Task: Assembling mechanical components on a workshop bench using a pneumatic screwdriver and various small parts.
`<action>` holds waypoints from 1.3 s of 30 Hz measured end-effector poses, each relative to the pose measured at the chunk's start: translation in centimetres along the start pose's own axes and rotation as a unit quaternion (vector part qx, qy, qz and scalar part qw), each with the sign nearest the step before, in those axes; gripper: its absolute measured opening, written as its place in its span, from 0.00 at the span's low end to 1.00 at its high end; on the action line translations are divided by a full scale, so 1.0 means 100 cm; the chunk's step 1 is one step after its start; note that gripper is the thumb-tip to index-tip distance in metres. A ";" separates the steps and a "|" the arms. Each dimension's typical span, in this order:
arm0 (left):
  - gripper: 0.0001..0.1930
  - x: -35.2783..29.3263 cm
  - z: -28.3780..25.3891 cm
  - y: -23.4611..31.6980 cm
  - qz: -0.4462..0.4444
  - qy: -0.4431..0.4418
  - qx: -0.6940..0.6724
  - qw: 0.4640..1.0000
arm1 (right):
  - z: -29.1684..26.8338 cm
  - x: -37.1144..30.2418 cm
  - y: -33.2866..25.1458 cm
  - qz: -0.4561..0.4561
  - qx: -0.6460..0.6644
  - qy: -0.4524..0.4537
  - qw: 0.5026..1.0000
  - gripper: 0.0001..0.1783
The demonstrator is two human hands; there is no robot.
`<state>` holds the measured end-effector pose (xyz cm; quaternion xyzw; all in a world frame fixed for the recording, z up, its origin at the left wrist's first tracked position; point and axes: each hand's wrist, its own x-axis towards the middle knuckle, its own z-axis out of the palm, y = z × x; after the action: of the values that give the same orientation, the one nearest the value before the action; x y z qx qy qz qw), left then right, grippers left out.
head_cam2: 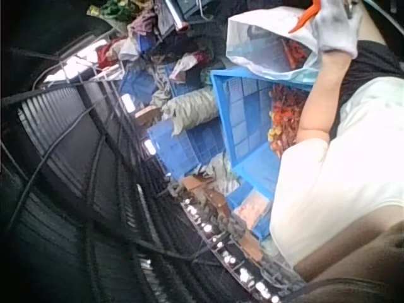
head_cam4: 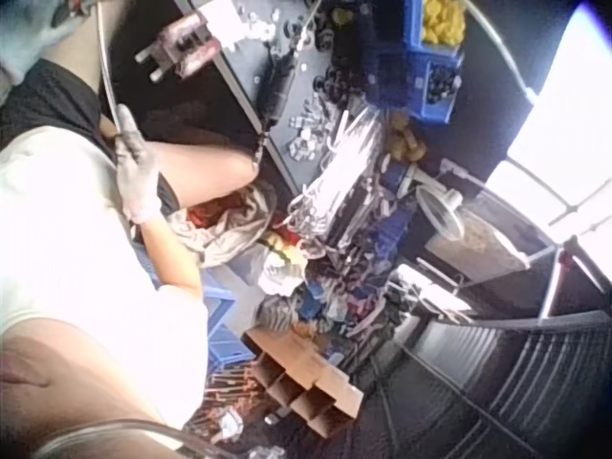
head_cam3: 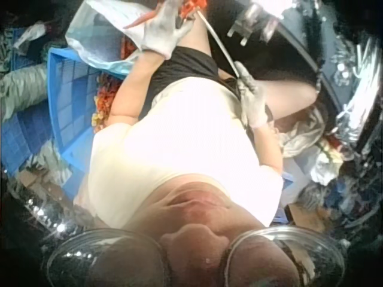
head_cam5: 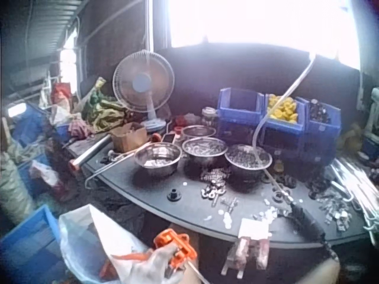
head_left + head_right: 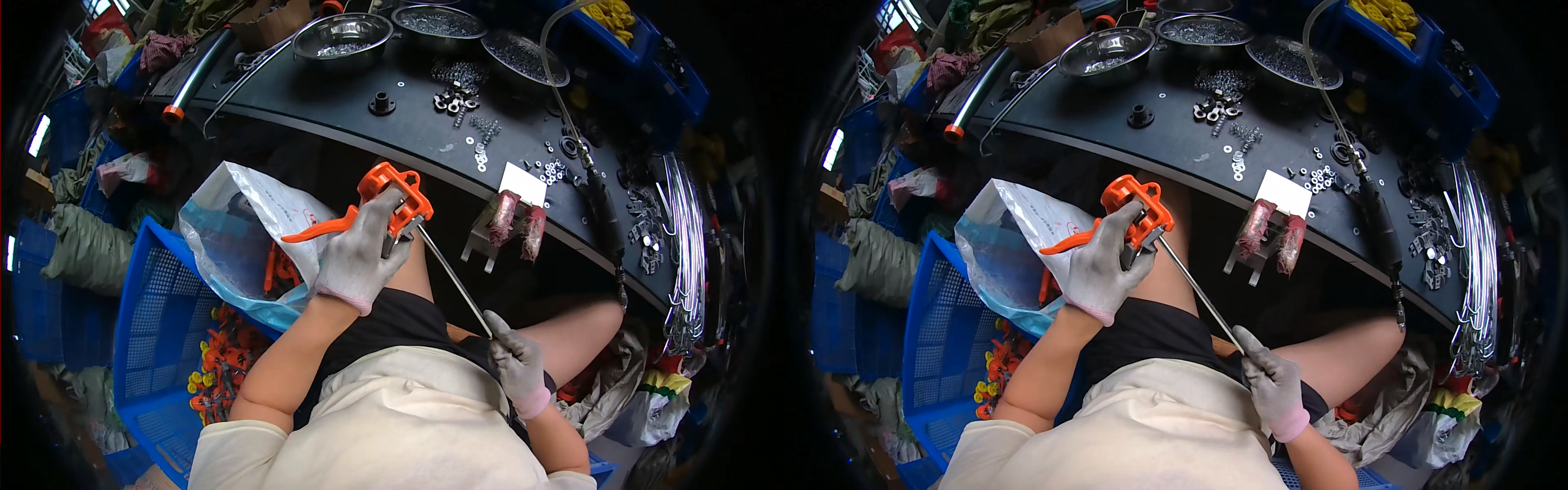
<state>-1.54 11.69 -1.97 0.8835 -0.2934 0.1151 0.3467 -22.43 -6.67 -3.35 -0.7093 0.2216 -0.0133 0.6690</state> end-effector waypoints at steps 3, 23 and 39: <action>0.30 0.001 0.003 -0.003 -0.015 -0.004 0.002 1.000 | 0.000 0.003 -0.004 0.105 0.162 -0.061 0.979 0.25; 0.27 0.015 0.013 -0.014 -0.020 -0.023 0.060 0.998 | -0.003 0.036 -0.012 -0.258 -0.504 0.098 0.818 0.33; 0.28 0.034 -0.054 0.076 -0.186 -0.205 -0.640 0.717 | 0.004 0.045 -0.106 -0.257 -0.006 0.066 0.964 0.31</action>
<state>-3.39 9.39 7.48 0.4894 -0.1906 -0.3507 0.7754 -15.11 -7.70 5.52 -0.7440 0.0755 -0.2298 0.6229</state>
